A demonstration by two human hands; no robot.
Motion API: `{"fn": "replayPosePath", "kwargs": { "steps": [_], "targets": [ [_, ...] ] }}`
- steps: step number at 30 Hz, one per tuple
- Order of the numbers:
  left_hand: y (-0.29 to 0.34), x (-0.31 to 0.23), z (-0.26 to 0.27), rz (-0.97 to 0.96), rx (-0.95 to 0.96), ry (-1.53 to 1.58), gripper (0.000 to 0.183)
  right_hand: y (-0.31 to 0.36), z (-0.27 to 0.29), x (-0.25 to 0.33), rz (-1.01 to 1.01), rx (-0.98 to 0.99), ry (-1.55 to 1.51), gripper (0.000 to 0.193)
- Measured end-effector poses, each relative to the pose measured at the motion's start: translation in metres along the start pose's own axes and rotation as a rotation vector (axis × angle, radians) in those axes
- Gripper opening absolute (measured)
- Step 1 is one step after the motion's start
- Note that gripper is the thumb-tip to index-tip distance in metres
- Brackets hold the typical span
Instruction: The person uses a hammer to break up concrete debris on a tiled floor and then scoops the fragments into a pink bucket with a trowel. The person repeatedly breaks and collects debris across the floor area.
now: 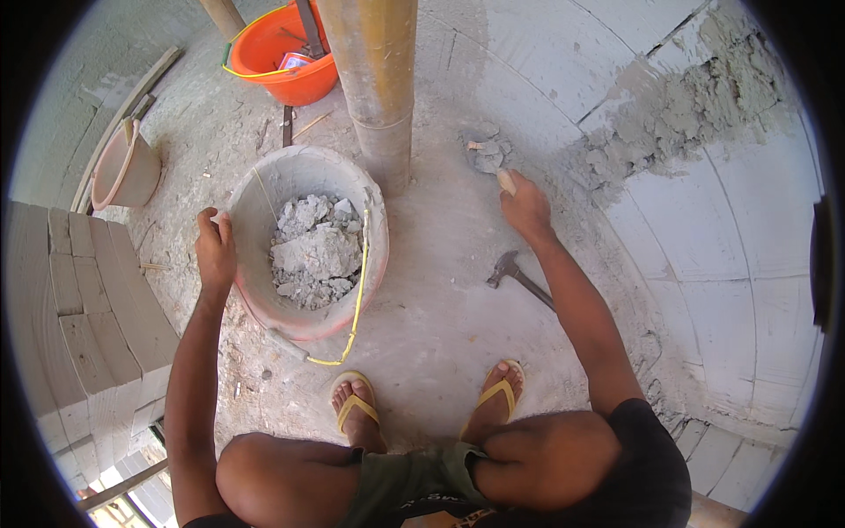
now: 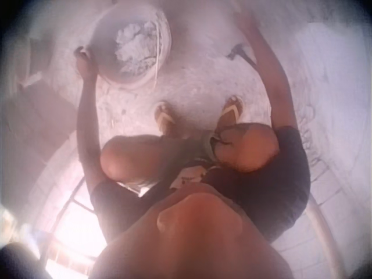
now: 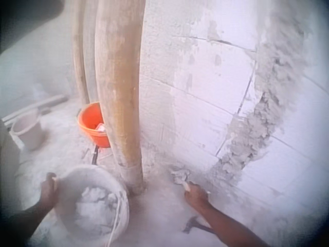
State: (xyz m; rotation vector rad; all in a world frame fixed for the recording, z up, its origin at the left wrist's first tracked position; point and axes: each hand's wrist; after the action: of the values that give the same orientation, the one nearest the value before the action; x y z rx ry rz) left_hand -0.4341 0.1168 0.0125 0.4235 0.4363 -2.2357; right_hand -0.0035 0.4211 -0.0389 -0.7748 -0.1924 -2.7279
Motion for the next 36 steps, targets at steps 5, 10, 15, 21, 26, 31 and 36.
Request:
{"fn": "replayPosePath", "kwargs": {
  "steps": [5, 10, 15, 21, 26, 31, 36],
  "targets": [
    [0.002, -0.005, 0.004, 0.0, 0.004, -0.002, 0.034, 0.053, 0.07, 0.017, 0.2, 0.084, -0.037, 0.046],
    [0.008, -0.004, 0.015, 0.037, 0.022, -0.001, 0.037, 0.094, 0.15, 0.084, 0.301, 0.286, -0.14, 0.045],
    [0.003, -0.01, 0.011, 0.043, 0.028, -0.024, 0.039, 0.11, 0.151, 0.126, 0.345, 0.668, -0.694, 0.043],
    [-0.009, -0.015, 0.002, 0.1, 0.14, -0.058, 0.057, 0.114, 0.052, 0.13, -0.225, 1.234, -1.268, 0.047],
    [-0.003, -0.026, 0.001, 0.164, 0.052, -0.058, 0.056, 0.107, 0.091, 0.077, -0.018, 0.812, -1.284, 0.044],
    [0.0, -0.021, -0.001, 0.13, -0.026, -0.02, 0.052, 0.069, 0.099, -0.01, -0.238, 0.434, -0.585, 0.036],
    [-0.001, -0.006, -0.01, 0.067, -0.094, -0.09, 0.049, 0.043, 0.059, -0.074, -0.261, 0.538, -0.493, 0.031]
  ]
}}
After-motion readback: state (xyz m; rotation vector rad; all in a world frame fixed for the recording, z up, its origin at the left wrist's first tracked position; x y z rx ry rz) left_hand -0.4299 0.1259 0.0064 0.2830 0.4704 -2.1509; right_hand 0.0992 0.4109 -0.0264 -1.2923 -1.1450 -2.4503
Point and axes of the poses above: each hand's wrist, its own y-axis away from the middle knuckle, its own z-axis out of the back of the hand, x = y × z, and after that the axes turned 9 degrees about -y, right-handed
